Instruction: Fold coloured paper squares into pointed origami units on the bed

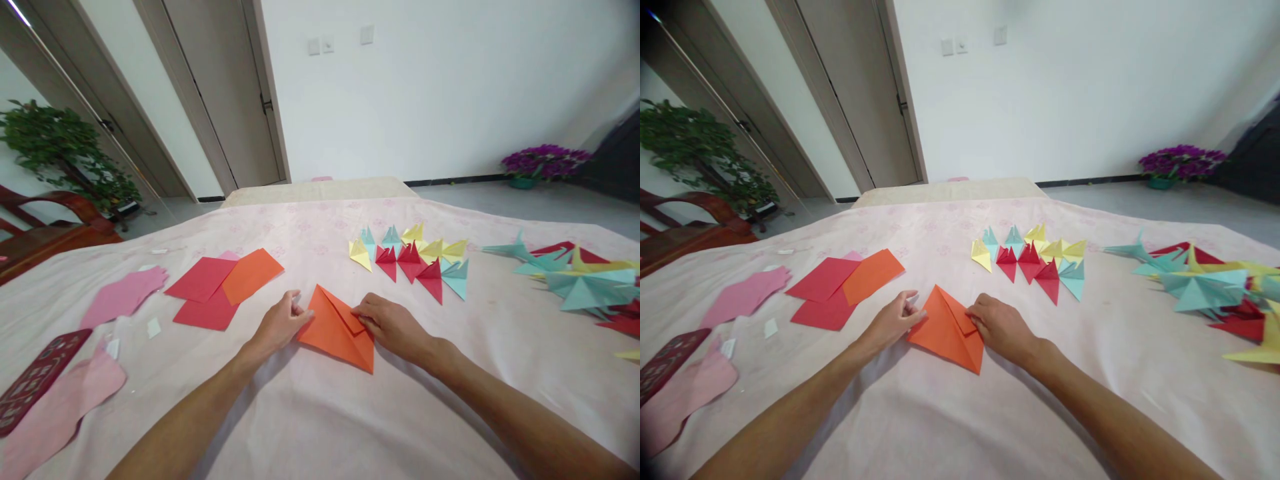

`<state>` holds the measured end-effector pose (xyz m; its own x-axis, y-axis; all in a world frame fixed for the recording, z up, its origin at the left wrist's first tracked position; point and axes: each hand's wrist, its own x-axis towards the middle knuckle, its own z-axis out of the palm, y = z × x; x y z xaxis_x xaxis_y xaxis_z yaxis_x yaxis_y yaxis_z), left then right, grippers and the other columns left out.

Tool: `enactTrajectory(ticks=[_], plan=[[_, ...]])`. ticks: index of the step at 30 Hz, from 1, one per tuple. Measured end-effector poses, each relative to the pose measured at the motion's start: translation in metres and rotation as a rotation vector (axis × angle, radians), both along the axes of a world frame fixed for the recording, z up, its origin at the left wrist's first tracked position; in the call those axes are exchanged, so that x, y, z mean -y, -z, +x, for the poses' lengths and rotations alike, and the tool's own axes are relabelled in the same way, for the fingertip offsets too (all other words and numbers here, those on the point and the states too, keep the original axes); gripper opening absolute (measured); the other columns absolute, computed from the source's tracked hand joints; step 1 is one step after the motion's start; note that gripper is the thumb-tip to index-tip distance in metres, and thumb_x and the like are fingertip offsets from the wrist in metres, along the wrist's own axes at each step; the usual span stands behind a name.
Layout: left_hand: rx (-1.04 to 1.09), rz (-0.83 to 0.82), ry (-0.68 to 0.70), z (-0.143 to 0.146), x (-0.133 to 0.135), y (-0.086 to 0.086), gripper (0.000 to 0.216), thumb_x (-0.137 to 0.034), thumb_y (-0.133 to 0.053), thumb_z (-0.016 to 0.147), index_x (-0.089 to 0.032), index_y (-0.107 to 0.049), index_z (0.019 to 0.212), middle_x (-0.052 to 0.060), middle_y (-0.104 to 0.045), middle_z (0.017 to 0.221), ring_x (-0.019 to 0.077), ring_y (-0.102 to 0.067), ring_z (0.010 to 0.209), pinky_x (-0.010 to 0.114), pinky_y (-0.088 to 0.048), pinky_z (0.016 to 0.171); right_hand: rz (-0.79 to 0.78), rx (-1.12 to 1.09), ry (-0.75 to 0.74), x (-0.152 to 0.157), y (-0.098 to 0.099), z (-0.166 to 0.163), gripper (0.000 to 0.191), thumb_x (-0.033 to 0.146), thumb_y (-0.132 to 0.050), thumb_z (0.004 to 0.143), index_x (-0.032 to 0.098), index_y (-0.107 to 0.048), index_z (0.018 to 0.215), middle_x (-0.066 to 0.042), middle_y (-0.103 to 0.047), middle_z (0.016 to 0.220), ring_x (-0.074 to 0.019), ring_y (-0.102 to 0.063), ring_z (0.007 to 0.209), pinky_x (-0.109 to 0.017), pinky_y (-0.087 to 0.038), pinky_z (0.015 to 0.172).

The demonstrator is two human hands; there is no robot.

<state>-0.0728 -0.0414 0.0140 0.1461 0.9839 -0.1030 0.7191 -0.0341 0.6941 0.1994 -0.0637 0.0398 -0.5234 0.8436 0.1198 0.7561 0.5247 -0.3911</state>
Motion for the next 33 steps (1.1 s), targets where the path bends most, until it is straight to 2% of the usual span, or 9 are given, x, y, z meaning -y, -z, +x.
enactTrajectory(ticks=[5,7,11,16,19,21,26,29,33], plan=[[0.030,-0.003,0.044,0.007,0.001,-0.002,0.055,-0.023,-0.057,0.080,-0.016,-0.050,0.133,0.008,-0.073,0.102,0.0183,-0.068,0.087,0.026,-0.050,0.072,-0.082,0.002,0.035,-0.001,0.000,-0.016,0.022,0.014,-0.047,0.090,0.021,-0.067,0.098,-0.004,-0.061,0.091,-0.0147,-0.060,0.080,-0.025,-0.042,0.069],[-0.051,0.011,0.138,0.011,-0.016,-0.019,0.047,-0.019,-0.052,0.079,-0.018,-0.058,0.125,0.007,-0.072,0.108,0.0179,-0.067,0.089,0.025,-0.049,0.071,-0.113,-0.022,0.017,0.003,-0.003,-0.024,0.018,0.012,-0.049,0.088,0.020,-0.065,0.089,-0.002,-0.060,0.086,-0.0143,-0.059,0.077,-0.024,-0.041,0.069],[-0.553,0.034,0.556,0.025,-0.067,-0.072,0.033,-0.013,-0.049,0.072,-0.020,-0.073,0.094,0.001,-0.074,0.084,0.0176,-0.065,0.075,0.025,-0.045,0.064,-0.167,-0.077,-0.036,0.008,-0.012,-0.039,0.015,0.013,-0.050,0.086,0.020,-0.060,0.078,0.001,-0.057,0.077,-0.0129,-0.055,0.069,-0.024,-0.037,0.063],[-0.718,0.041,0.723,0.069,-0.108,-0.104,0.026,-0.007,-0.059,0.058,-0.024,-0.074,0.072,0.000,-0.071,0.067,0.0201,-0.064,0.073,0.031,-0.046,0.076,-0.087,-0.112,0.015,0.005,-0.010,-0.041,0.020,0.015,-0.045,0.093,0.021,-0.063,0.085,-0.001,-0.060,0.080,-0.0140,-0.055,0.073,-0.024,-0.039,0.066],[-0.758,0.145,0.779,0.089,-0.101,-0.093,0.027,-0.007,-0.058,0.066,-0.025,-0.074,0.077,0.002,-0.074,0.083,0.0218,-0.064,0.090,0.041,-0.036,0.102,0.036,-0.077,0.091,0.001,0.001,-0.030,0.021,0.017,-0.045,0.095,0.022,-0.065,0.102,-0.003,-0.062,0.089,-0.0171,-0.057,0.085,-0.027,-0.041,0.072],[-0.833,0.388,0.829,0.092,-0.088,-0.078,0.027,-0.010,-0.054,0.076,-0.024,-0.074,0.086,0.004,-0.074,0.090,0.0232,-0.064,0.095,0.051,-0.023,0.112,0.099,0.008,0.148,0.000,0.008,-0.022,0.022,0.018,-0.046,0.095,0.022,-0.065,0.106,-0.005,-0.061,0.092,-0.0187,-0.055,0.088,-0.028,-0.041,0.072],[-0.749,0.786,0.482,0.074,-0.051,-0.038,0.038,-0.021,-0.042,0.095,-0.022,-0.057,0.130,0.013,-0.060,0.132,0.0301,-0.043,0.134,0.060,-0.011,0.117,0.203,0.190,0.157,0.001,0.015,-0.015,0.021,0.019,-0.045,0.096,0.021,-0.065,0.099,-0.008,-0.059,0.094,-0.0208,-0.051,0.087,-0.031,-0.040,0.072],[-0.689,0.859,0.476,0.060,-0.036,-0.023,0.046,-0.034,-0.045,0.097,-0.025,-0.045,0.141,0.013,-0.037,0.154,0.0317,-0.023,0.146,0.062,-0.010,0.118,0.242,0.259,0.134,0.003,0.015,-0.015,0.018,0.015,-0.048,0.093,0.020,-0.063,0.101,-0.009,-0.059,0.097,-0.0220,-0.050,0.086,-0.033,-0.040,0.073],[-0.618,0.789,0.446,0.049,-0.029,-0.009,0.049,-0.035,-0.049,0.096,-0.027,-0.041,0.143,0.012,-0.033,0.156,0.0302,-0.018,0.148,0.060,-0.012,0.119,0.248,0.322,0.101,0.007,0.014,-0.015,0.027,0.007,-0.049,0.087,0.021,-0.060,0.107,-0.009,-0.059,0.099,-0.0234,-0.050,0.085,-0.035,-0.040,0.071]])
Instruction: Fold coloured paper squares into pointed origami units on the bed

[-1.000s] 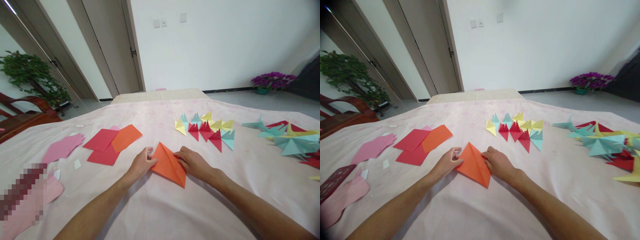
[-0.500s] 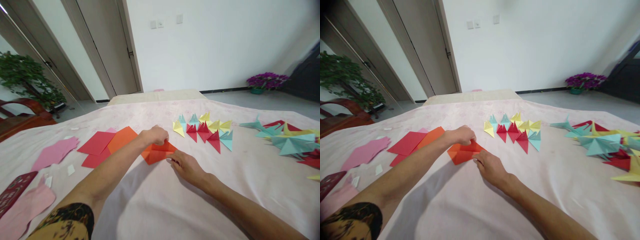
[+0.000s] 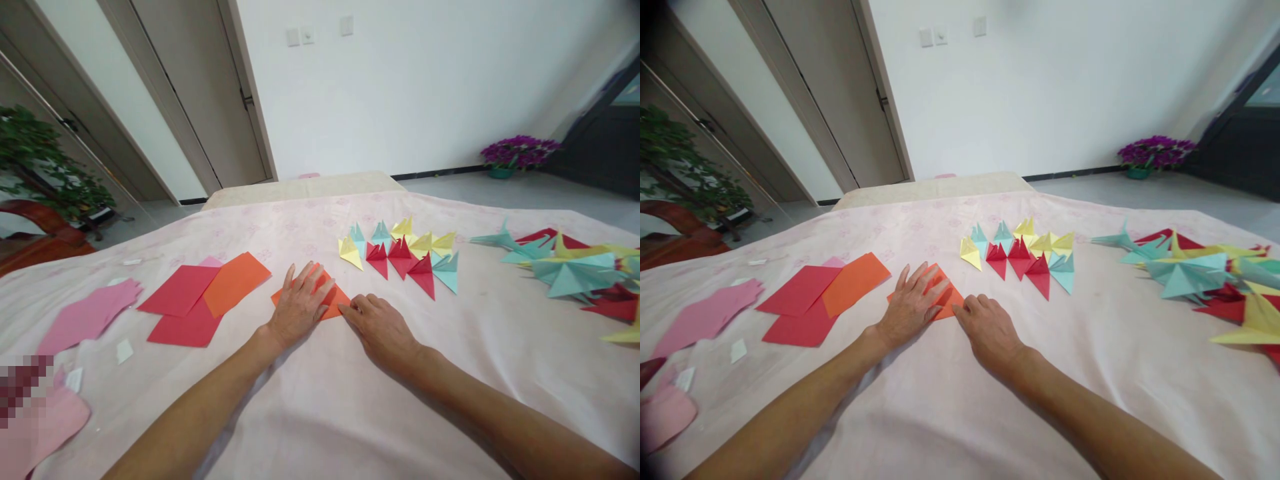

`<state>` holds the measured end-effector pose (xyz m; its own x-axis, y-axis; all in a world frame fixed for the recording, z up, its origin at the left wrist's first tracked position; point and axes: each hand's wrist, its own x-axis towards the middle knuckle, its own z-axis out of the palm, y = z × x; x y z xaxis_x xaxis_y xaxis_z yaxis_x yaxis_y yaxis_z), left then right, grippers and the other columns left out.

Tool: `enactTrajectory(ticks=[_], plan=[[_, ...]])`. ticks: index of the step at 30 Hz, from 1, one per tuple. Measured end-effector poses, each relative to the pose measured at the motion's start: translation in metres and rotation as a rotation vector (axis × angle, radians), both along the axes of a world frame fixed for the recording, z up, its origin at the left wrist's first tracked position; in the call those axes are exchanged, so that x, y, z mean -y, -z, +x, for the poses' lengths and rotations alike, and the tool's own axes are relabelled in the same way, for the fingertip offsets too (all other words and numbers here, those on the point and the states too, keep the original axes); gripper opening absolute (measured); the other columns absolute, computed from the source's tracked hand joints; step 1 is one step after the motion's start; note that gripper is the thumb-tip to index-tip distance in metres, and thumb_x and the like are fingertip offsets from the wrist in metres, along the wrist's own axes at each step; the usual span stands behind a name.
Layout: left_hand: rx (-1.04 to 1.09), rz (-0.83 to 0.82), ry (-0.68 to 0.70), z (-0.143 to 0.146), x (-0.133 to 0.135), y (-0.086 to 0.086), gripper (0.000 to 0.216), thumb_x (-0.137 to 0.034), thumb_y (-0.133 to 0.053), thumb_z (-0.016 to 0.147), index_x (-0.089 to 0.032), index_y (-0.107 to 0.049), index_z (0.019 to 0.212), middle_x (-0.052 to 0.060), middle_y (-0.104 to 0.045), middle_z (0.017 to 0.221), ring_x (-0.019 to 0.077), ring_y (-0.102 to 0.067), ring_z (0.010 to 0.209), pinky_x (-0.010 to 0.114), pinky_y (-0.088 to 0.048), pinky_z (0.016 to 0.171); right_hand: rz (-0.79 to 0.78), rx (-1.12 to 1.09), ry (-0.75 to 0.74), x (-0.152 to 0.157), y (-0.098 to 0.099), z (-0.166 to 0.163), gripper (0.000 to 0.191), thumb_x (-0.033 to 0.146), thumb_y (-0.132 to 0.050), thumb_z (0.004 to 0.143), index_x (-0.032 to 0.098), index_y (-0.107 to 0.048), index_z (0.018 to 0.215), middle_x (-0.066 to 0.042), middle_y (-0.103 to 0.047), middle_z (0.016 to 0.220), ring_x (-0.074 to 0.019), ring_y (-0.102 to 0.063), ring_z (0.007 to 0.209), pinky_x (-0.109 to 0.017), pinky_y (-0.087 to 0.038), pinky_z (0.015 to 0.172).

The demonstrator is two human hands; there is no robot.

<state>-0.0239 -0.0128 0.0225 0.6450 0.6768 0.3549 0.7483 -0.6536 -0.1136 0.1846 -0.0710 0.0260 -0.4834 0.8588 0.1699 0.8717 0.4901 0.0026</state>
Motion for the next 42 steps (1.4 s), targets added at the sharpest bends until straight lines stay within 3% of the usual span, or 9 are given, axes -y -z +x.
enactTrajectory(ticks=[6,9,16,20,25,29,33,36,42], plan=[[0.077,-0.217,-0.149,-0.008,-0.013,0.024,0.069,-0.044,-0.051,0.094,-0.021,-0.024,0.152,0.018,-0.026,0.158,0.0330,-0.023,0.146,0.057,-0.026,0.114,-0.014,0.044,0.017,0.014,0.005,0.001,0.049,0.000,-0.050,0.080,0.020,-0.055,0.125,-0.011,-0.060,0.113,-0.0264,-0.050,0.096,-0.038,-0.040,0.076],[0.078,-0.177,-0.181,-0.008,-0.020,0.024,0.074,-0.049,-0.055,0.091,-0.018,-0.025,0.152,0.021,-0.027,0.157,0.0357,-0.024,0.145,0.059,-0.025,0.114,-0.028,0.026,0.055,0.018,0.007,-0.001,0.048,0.004,-0.050,0.084,0.021,-0.053,0.128,-0.010,-0.059,0.118,-0.0265,-0.049,0.101,-0.038,-0.038,0.080],[-0.061,0.015,0.267,0.006,-0.044,0.004,0.066,-0.051,-0.056,0.090,-0.023,-0.037,0.147,0.012,-0.038,0.153,0.0315,-0.021,0.147,0.054,-0.014,0.120,-0.056,-0.013,0.101,0.018,0.005,-0.002,0.045,0.006,-0.050,0.086,0.024,-0.055,0.126,-0.008,-0.057,0.117,-0.0248,-0.048,0.099,-0.036,-0.037,0.081],[-0.036,-0.022,0.300,0.009,-0.056,0.008,0.065,-0.057,-0.051,0.090,-0.022,-0.041,0.144,0.011,-0.057,0.130,0.0305,-0.035,0.139,0.057,-0.015,0.119,-0.062,-0.049,0.114,0.018,0.004,0.000,0.043,0.006,-0.050,0.086,0.024,-0.057,0.124,-0.008,-0.056,0.116,-0.0242,-0.047,0.098,-0.035,-0.037,0.082],[-0.010,0.015,0.287,0.009,-0.055,0.003,0.056,-0.062,-0.056,0.085,-0.022,-0.058,0.125,0.009,-0.060,0.109,0.0288,-0.050,0.115,0.065,-0.013,0.116,-0.051,-0.045,0.106,0.018,0.004,0.003,0.042,0.006,-0.050,0.086,0.024,-0.057,0.124,-0.008,-0.057,0.115,-0.0236,-0.048,0.097,-0.035,-0.037,0.081],[0.029,0.110,0.309,0.010,-0.045,-0.001,0.034,-0.052,-0.060,0.087,-0.021,-0.065,0.099,0.005,-0.061,0.097,0.0246,-0.053,0.104,0.063,-0.014,0.118,-0.034,-0.035,0.107,0.017,0.005,0.006,0.042,0.008,-0.051,0.087,0.022,-0.056,0.126,-0.009,-0.057,0.115,-0.0240,-0.048,0.097,-0.035,-0.038,0.081],[0.053,0.242,0.297,0.010,-0.034,0.005,0.009,-0.025,-0.056,0.093,-0.020,-0.061,0.087,0.001,-0.061,0.086,0.0194,-0.057,0.097,0.062,-0.016,0.119,-0.022,-0.041,0.111,0.018,0.007,0.009,0.043,0.007,-0.051,0.086,0.022,-0.056,0.126,-0.009,-0.057,0.113,-0.0236,-0.048,0.095,-0.035,-0.039,0.081],[0.064,0.316,0.291,0.008,-0.026,0.008,0.015,-0.012,-0.051,0.093,-0.021,-0.060,0.086,-0.002,-0.061,0.081,0.0165,-0.059,0.093,0.062,-0.015,0.119,-0.026,-0.059,0.104,0.019,0.007,0.011,0.040,0.006,-0.050,0.087,0.022,-0.057,0.123,-0.009,-0.057,0.112,-0.0230,-0.048,0.096,-0.035,-0.039,0.082],[0.034,0.343,0.299,0.004,-0.018,0.005,0.017,-0.011,-0.050,0.093,-0.020,-0.060,0.084,-0.003,-0.061,0.077,0.0163,-0.061,0.093,0.062,-0.013,0.120,-0.029,-0.069,0.104,0.019,0.004,0.012,0.036,0.006,-0.049,0.088,0.021,-0.059,0.119,-0.009,-0.057,0.112,-0.0230,-0.048,0.096,-0.035,-0.040,0.083]])
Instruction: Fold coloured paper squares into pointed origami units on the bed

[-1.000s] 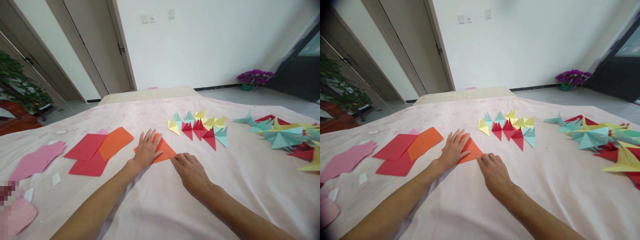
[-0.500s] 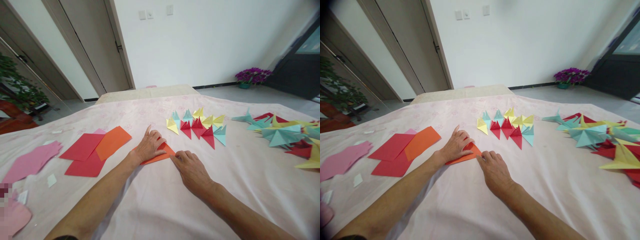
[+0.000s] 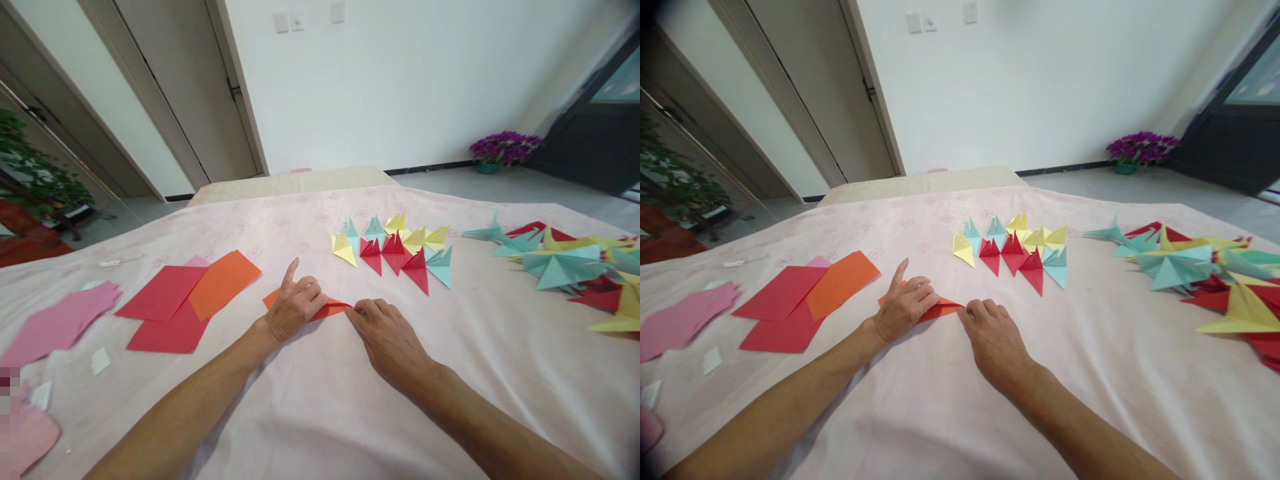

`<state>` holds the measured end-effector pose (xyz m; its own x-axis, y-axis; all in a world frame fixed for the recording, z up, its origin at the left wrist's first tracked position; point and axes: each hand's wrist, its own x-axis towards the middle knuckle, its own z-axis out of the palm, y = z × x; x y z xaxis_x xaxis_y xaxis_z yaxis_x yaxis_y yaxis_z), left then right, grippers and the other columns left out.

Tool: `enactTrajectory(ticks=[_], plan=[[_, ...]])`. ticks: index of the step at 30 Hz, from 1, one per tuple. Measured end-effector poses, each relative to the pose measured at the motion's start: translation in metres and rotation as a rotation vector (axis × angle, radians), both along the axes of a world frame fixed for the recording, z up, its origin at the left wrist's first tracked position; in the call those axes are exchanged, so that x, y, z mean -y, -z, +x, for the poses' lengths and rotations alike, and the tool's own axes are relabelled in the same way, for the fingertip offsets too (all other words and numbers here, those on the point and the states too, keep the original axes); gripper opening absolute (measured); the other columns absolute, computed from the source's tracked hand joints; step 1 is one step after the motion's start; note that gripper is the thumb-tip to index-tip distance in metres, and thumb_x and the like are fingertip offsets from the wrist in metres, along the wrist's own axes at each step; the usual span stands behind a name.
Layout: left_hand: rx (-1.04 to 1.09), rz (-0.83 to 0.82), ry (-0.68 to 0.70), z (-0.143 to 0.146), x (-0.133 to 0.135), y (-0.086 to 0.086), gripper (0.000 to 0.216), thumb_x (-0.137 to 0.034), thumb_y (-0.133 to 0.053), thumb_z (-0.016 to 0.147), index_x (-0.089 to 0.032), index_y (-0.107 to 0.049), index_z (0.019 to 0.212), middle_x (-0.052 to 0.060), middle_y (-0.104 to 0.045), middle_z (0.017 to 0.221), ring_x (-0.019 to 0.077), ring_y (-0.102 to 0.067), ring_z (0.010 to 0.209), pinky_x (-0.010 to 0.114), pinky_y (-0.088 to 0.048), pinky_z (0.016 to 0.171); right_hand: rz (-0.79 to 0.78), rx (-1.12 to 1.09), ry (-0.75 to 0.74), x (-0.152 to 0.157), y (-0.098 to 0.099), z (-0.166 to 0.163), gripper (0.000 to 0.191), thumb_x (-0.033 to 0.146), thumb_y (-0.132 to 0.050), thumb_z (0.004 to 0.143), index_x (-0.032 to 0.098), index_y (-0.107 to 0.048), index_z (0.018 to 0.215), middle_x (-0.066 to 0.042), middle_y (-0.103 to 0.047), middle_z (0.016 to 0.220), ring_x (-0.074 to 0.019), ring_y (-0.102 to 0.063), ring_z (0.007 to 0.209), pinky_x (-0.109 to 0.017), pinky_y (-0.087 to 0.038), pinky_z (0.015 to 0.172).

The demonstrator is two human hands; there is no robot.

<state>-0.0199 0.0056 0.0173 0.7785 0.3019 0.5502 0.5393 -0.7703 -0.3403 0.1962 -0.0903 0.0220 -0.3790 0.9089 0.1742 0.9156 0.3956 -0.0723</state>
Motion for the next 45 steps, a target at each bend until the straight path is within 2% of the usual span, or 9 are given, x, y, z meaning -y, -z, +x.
enactTrajectory(ticks=[5,10,12,20,28,33,37,41,45], plan=[[-0.045,-0.004,0.002,-0.001,0.001,0.000,0.017,-0.010,-0.050,0.093,-0.021,-0.062,0.088,-0.003,-0.058,0.074,0.0162,-0.061,0.090,0.064,-0.012,0.119,-0.014,0.004,0.000,0.000,0.000,0.001,0.036,0.007,-0.048,0.089,0.021,-0.060,0.119,-0.009,-0.059,0.113,-0.0231,-0.049,0.096,-0.036,-0.041,0.083],[-0.061,-0.009,0.016,-0.002,0.000,0.000,0.020,-0.011,-0.049,0.094,-0.022,-0.064,0.099,-0.003,-0.060,0.077,0.0177,-0.062,0.092,0.068,-0.010,0.118,0.029,0.032,-0.036,-0.001,0.005,0.004,0.045,0.005,-0.046,0.088,0.019,-0.055,0.130,-0.009,-0.050,0.140,-0.0252,-0.049,0.107,-0.039,-0.043,0.086],[-0.063,-0.010,0.020,-0.002,0.000,0.000,0.020,-0.011,-0.048,0.094,-0.022,-0.065,0.099,-0.002,-0.061,0.078,0.0190,-0.062,0.095,0.068,-0.010,0.118,0.035,0.054,-0.061,-0.002,0.006,0.005,0.048,0.004,-0.046,0.087,0.018,-0.054,0.132,-0.008,-0.049,0.144,-0.0253,-0.049,0.108,-0.039,-0.044,0.086],[-0.093,-0.056,-0.021,0.000,0.000,-0.001,0.022,-0.014,-0.045,0.096,-0.021,-0.065,0.097,0.000,-0.061,0.078,0.0202,-0.061,0.092,0.069,-0.010,0.117,0.038,0.071,-0.119,-0.001,0.002,0.003,0.060,-0.005,-0.045,0.077,0.015,-0.053,0.133,-0.008,-0.052,0.142,-0.0249,-0.050,0.110,-0.039,-0.049,0.084],[-0.158,-0.083,-0.092,0.001,-0.001,0.001,0.019,-0.017,-0.048,0.095,-0.021,-0.066,0.101,0.000,-0.062,0.081,0.0186,-0.058,0.081,0.069,-0.010,0.117,0.079,0.083,-0.158,0.000,0.007,0.003,0.058,-0.003,-0.045,0.080,0.014,-0.052,0.135,-0.010,-0.051,0.144,-0.0278,-0.049,0.118,-0.042,-0.049,0.088],[-0.160,-0.081,-0.104,0.003,-0.003,0.001,0.020,-0.017,-0.047,0.095,-0.019,-0.066,0.101,0.000,-0.062,0.078,0.0176,-0.057,0.076,0.067,-0.013,0.117,0.102,0.063,-0.122,0.001,0.013,0.005,0.057,-0.003,-0.045,0.081,0.013,-0.052,0.135,-0.010,-0.049,0.146,-0.0275,-0.047,0.120,-0.041,-0.049,0.090],[-0.125,-0.076,-0.076,0.005,-0.004,0.002,0.021,-0.015,-0.046,0.096,-0.020,-0.065,0.101,0.000,-0.063,0.079,0.0179,-0.059,0.081,0.067,-0.014,0.117,0.086,-0.010,-0.082,0.000,0.013,0.006,0.056,-0.002,-0.045,0.082,0.014,-0.052,0.135,-0.011,-0.051,0.143,-0.0260,-0.049,0.118,-0.041,-0.049,0.090],[-0.075,-0.074,0.017,0.008,-0.005,0.002,0.021,-0.017,-0.047,0.097,-0.022,-0.063,0.111,0.000,-0.067,0.089,0.0184,-0.061,0.095,0.066,-0.013,0.118,0.048,-0.073,-0.039,-0.002,0.012,0.007,0.048,0.003,-0.045,0.086,0.015,-0.055,0.132,-0.013,-0.055,0.135,-0.0261,-0.051,0.116,-0.041,-0.048,0.092],[-0.061,-0.072,0.074,0.011,-0.004,0.000,0.021,-0.019,-0.048,0.097,-0.024,-0.064,0.110,-0.002,-0.066,0.086,0.0162,-0.061,0.091,0.064,-0.011,0.119,0.033,-0.097,-0.040,-0.003,0.011,0.007,0.046,0.004,-0.046,0.087,0.016,-0.056,0.130,-0.013,-0.057,0.129,-0.0262,-0.051,0.113,-0.041,-0.048,0.091]])
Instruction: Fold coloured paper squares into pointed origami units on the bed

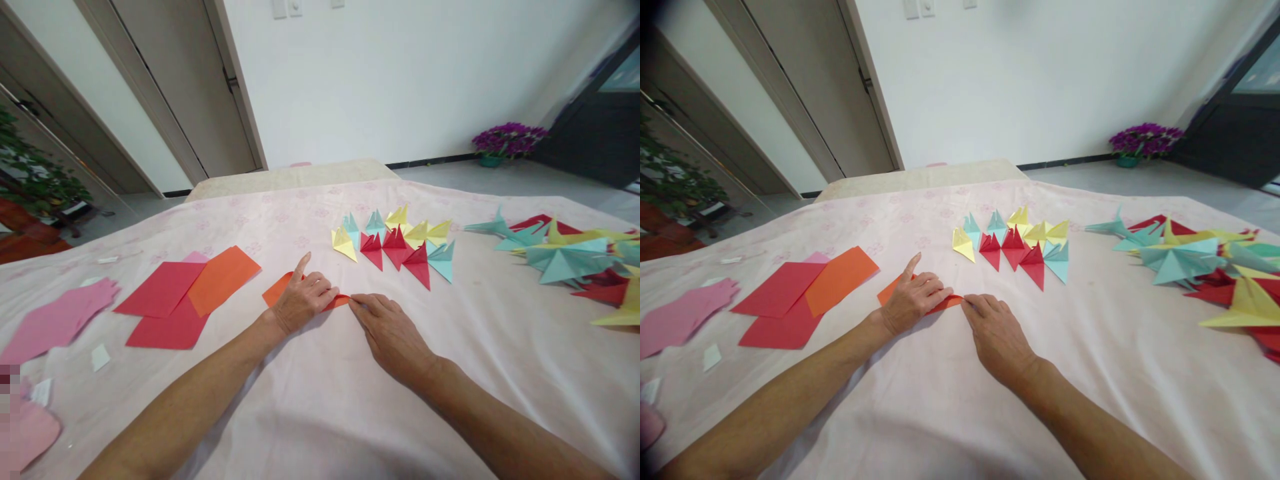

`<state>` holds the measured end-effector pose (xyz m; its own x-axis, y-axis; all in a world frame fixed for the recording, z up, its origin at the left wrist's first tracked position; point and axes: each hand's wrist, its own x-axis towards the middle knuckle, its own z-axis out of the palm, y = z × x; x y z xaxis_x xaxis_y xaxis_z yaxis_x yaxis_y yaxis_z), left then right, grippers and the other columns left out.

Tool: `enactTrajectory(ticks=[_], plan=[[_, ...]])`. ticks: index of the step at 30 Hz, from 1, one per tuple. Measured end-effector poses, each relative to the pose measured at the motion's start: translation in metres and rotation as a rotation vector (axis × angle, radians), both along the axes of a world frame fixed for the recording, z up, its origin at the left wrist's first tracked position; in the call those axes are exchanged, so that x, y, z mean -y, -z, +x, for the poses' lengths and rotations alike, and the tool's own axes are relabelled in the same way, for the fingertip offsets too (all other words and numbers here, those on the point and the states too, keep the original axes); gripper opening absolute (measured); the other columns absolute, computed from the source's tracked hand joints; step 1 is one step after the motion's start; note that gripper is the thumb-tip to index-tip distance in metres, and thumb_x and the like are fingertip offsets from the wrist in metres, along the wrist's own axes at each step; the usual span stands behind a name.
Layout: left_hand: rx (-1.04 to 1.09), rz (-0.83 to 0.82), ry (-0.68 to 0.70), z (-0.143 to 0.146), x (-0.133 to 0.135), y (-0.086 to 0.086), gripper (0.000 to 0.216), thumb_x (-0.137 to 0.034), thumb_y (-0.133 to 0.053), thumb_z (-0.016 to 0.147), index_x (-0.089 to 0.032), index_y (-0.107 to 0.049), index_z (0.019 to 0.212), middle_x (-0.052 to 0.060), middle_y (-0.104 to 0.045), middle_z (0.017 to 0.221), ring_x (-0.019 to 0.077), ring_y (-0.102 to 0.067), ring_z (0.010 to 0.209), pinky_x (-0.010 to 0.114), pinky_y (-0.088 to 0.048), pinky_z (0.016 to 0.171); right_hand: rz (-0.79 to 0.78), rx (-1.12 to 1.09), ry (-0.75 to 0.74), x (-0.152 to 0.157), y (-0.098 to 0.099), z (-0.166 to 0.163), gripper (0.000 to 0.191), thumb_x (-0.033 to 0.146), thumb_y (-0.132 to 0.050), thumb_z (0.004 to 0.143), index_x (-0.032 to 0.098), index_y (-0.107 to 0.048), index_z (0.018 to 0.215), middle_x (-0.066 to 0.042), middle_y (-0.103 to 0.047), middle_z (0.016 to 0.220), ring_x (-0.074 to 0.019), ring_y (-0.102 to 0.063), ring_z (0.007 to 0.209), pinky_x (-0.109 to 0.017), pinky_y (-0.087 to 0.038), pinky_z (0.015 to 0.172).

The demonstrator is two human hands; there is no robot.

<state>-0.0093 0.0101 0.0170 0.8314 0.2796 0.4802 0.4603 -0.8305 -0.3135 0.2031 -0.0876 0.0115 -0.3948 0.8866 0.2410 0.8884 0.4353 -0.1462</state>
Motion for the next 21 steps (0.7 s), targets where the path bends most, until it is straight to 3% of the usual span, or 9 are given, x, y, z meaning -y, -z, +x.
enactTrajectory(ticks=[6,11,21], plan=[[0.012,0.005,0.015,0.0000,-0.0014,0.0001,0.018,-0.020,-0.050,0.097,-0.025,-0.067,0.103,-0.004,-0.064,0.077,0.0155,-0.060,0.084,0.065,-0.011,0.118,-0.009,-0.013,0.003,0.0005,-0.0004,0.0004,0.041,0.007,-0.045,0.089,0.015,-0.057,0.128,-0.013,-0.057,0.129,-0.0263,-0.051,0.114,-0.042,-0.048,0.091],[-0.002,-0.002,-0.007,0.0010,-0.0009,-0.0002,0.020,-0.019,-0.048,0.098,-0.023,-0.067,0.098,-0.003,-0.062,0.076,0.0153,-0.059,0.083,0.066,-0.009,0.118,0.010,0.021,-0.038,0.0011,0.0005,0.0008,0.048,0.003,-0.044,0.088,0.014,-0.054,0.133,-0.011,-0.052,0.141,-0.0257,-0.048,0.119,-0.042,-0.047,0.095],[-0.018,0.009,-0.046,0.0027,0.0007,-0.0001,0.021,-0.019,-0.046,0.098,-0.022,-0.066,0.096,-0.002,-0.061,0.077,0.0166,-0.060,0.083,0.067,-0.009,0.118,0.055,0.099,-0.082,0.0011,0.0060,0.0012,0.057,-0.001,-0.046,0.082,0.016,-0.053,0.136,-0.010,-0.054,0.142,-0.0267,-0.047,0.124,-0.043,-0.048,0.095]])
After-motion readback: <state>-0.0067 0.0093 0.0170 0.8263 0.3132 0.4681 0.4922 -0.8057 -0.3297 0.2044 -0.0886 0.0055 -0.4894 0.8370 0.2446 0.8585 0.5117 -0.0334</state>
